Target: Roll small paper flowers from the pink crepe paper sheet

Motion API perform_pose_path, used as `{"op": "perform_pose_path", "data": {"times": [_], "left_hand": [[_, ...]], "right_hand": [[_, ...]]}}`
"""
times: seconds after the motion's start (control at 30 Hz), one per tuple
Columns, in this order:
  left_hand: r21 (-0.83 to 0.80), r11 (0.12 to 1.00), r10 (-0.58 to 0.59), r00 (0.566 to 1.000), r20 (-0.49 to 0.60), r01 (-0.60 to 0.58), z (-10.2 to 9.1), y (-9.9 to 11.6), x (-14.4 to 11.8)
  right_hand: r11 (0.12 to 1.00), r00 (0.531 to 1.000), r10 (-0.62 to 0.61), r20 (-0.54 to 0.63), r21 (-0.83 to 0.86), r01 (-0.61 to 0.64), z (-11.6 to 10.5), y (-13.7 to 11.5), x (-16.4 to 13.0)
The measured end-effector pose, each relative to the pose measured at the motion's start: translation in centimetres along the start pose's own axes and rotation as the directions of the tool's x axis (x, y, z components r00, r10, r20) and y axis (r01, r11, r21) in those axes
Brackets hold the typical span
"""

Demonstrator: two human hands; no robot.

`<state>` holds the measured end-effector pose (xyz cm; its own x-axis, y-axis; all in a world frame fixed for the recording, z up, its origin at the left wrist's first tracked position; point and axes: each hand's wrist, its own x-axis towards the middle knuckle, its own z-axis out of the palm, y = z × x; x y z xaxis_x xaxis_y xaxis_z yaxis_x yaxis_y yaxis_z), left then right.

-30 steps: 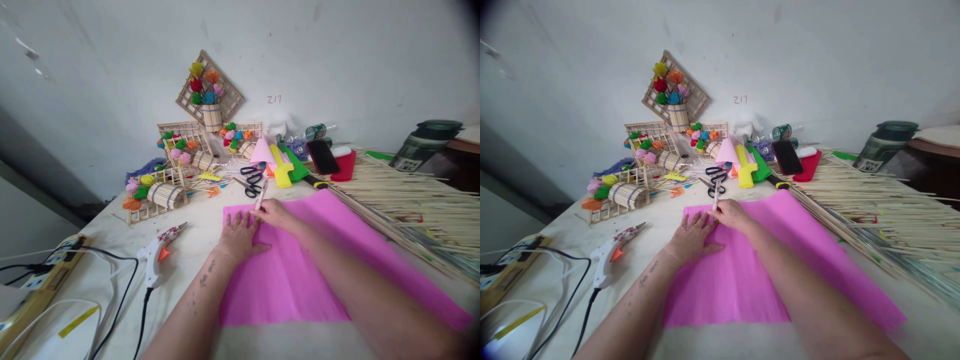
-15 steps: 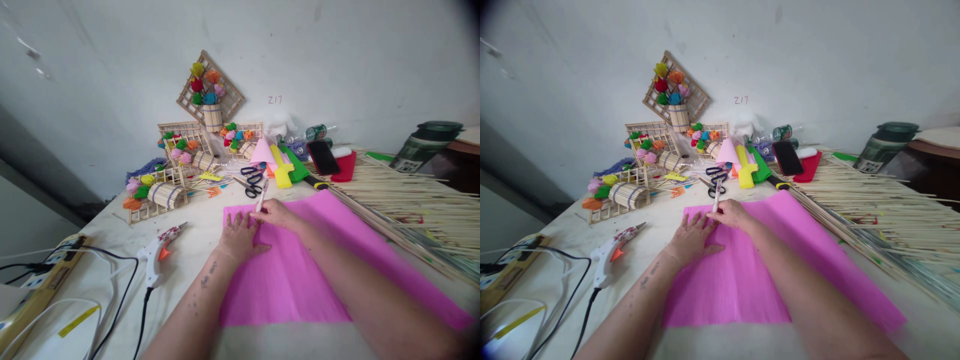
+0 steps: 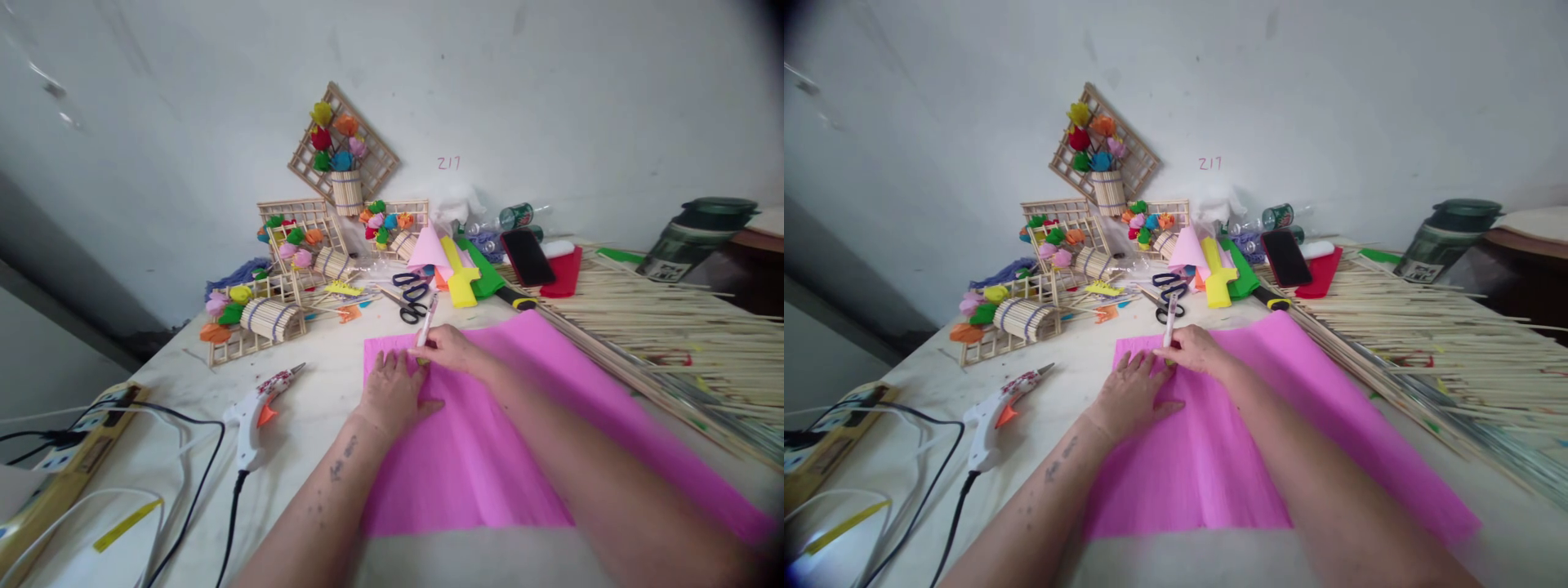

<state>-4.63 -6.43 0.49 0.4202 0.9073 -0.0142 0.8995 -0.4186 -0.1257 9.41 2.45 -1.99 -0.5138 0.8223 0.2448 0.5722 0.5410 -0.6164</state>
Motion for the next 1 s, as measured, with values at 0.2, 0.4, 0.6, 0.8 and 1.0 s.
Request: {"op": "perform_pose_path", "data": {"times": [0.2,0.4,0.6,0.8,1.0], "left_hand": [[-0.027,0.999,-0.040,0.999,0.013,0.041,-0.28,-0.13,-0.24],[-0.033,0.999,-0.026,0.999,0.032,0.027,-0.19,-0.15,-0.28],[-0.058,0.998,-0.037,0.998,0.051,0.040,-0.25,-0.05,-0.38],[-0.077,0.996,-0.045,0.998,0.045,0.048,-0.16,0.01,-0.34],[-0.078,0.996,-0.047,0.996,0.072,0.053,-0.37,0.06,-0.30]], "right_hand": [[1.000,1.000,0.006,0.013,0.009,-0.006,-0.09,-0.10,-0.03],[1.000,1.000,0.003,0.017,0.000,-0.003,-0.19,-0.26,-0.08],[1.000,1.000,0.000,0.029,0.009,0.000,-0.14,-0.15,-0.06],[1.000,0.999,-0.013,0.042,-0.020,0.014,-0.13,-0.07,0.04],[0.999,0.999,-0.019,0.043,-0.031,0.020,-0.21,-0.31,0.01]]}}
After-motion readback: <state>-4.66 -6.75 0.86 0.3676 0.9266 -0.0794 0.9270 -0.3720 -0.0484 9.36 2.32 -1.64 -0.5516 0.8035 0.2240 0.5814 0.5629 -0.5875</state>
